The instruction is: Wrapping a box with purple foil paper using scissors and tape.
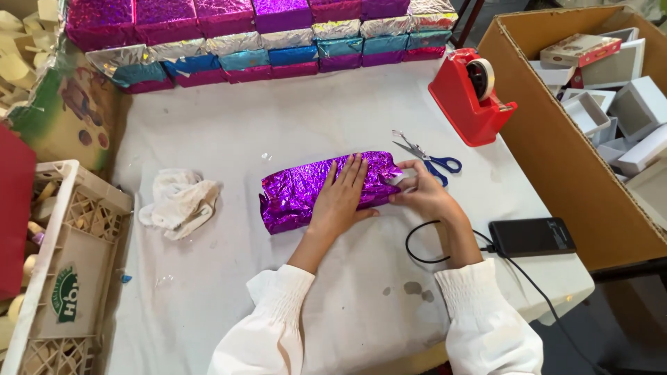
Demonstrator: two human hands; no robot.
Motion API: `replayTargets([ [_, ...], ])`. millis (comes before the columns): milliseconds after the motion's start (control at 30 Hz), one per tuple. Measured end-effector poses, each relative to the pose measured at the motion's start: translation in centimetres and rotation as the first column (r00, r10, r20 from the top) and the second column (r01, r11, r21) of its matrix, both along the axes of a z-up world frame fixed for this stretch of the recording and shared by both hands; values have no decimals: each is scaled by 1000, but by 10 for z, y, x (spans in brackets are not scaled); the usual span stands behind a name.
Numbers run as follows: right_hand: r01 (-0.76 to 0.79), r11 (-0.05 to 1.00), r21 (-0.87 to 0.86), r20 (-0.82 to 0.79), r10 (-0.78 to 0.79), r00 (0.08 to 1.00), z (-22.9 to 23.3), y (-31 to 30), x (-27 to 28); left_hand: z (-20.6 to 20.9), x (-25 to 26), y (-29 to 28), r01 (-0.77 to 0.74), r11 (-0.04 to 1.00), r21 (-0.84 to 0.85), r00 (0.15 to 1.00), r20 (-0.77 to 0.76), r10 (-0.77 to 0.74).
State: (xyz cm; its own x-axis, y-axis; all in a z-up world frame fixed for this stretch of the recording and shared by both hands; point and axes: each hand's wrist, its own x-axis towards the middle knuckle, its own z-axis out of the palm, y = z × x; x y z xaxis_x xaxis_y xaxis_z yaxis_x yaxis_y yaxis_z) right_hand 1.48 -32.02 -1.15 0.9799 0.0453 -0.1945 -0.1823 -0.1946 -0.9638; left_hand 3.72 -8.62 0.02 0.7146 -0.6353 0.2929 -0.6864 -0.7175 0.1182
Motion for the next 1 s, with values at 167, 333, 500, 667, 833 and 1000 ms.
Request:
replayTargets([
  [167,60,998,19,80,-61,995,18,9,-4,-13,6,-6,-35,999,-30,998,43,36],
  [333,5,971,238,-56,9,998,13,8,0,-14,5,-6,-44,999,-30,998,48,45],
  [500,119,946,302,134,-165,977,-12,-8,9,-11,3,-7,-38,999,-14,998,42,39],
  [667,241,939,244,99,-271,958,-24,-4,10,-16,5,-10,-13,998,-57,1000,20,14],
  [833,204,949,239,34,-218,975,-29,7,15,-9,3,-8,-46,999,-8,999,20,47],
  [1000,232,895,380,106,-292,951,-13,18,16,-13,4,-7,-44,999,-5,997,67,44],
])
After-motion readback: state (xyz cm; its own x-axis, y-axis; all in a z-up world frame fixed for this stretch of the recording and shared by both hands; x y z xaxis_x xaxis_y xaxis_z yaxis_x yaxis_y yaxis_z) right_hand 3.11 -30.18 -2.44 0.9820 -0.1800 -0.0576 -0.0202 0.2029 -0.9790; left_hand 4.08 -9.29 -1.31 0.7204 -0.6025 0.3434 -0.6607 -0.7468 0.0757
